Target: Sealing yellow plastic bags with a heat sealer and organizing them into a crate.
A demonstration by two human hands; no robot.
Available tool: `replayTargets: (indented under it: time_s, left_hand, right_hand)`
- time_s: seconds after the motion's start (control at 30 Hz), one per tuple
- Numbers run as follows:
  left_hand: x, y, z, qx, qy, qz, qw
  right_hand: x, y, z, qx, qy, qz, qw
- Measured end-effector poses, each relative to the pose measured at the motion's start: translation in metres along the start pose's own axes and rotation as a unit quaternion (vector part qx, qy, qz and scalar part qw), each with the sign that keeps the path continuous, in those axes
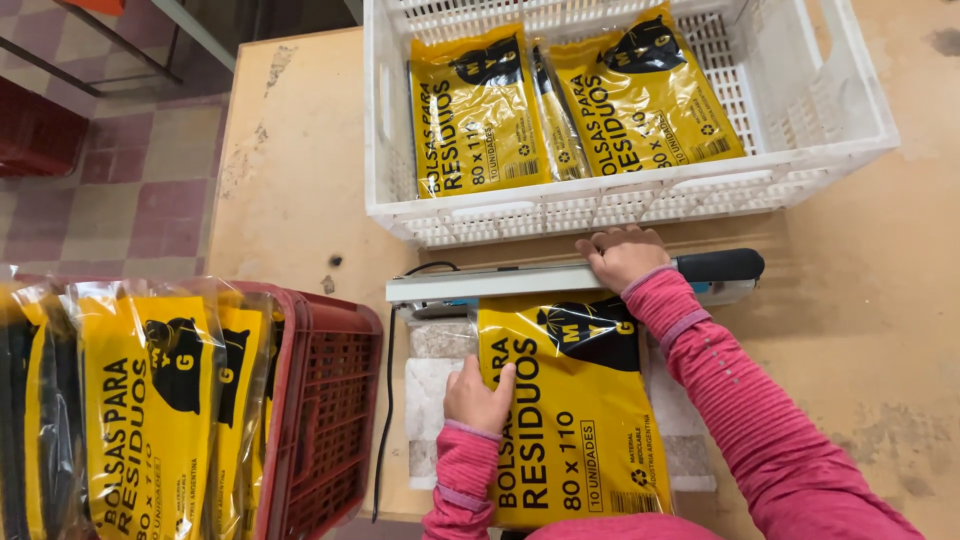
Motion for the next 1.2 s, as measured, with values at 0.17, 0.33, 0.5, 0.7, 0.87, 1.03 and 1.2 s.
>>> replayTargets:
  time_s: [0.17,0.33,0.5,0.7,0.87,1.03,1.2]
  left_hand:
    - [0.004,0.002,0.001,0.012,-0.018,-0.001,1.000]
    - [-0.009,-0.013,-0.002,-0.061,0.083,-0.018,0.995]
    - [-0.009,-0.014,-0.004,-0.061,0.075,-0.039,0.995]
    - [0.011,0.000,0.002,0.030,-0.024,-0.023,0.999]
    - [0.015,0.002,0.001,0.026,-0.029,-0.012,0.999]
    - [0.014,0.002,-0.003,0.026,-0.032,-0.021,0.999]
    - [0.020,0.002,0.006,0.020,-0.024,-0.017,0.999]
  right_hand:
    - [0.006,-0.003,0.005,0.000,-0.001,-0.003,1.000]
    - [-0.023,0.014,-0.004,0.022,0.071,-0.003,0.997]
    - [-0.033,0.019,-0.010,0.032,0.088,0.003,0.996]
    - [-0.010,0.009,-0.011,-0.001,-0.005,-0.020,1.000]
    - [-0.009,0.006,-0.008,0.002,0.001,-0.021,1.000]
    - [-0.035,0.020,-0.026,0.011,-0.001,0.001,1.000]
    - [-0.014,0.000,-0.007,0.021,-0.004,0.036,0.999]
Point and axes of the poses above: each hand's wrist, its own z-axis towards the middle knuckle, its own x-axis out of the palm, y = z × x, the point moved 6 cm from there along z, towards the middle knuckle, and after that the axes turned 3 degrees about z, right-handed, at the moved point
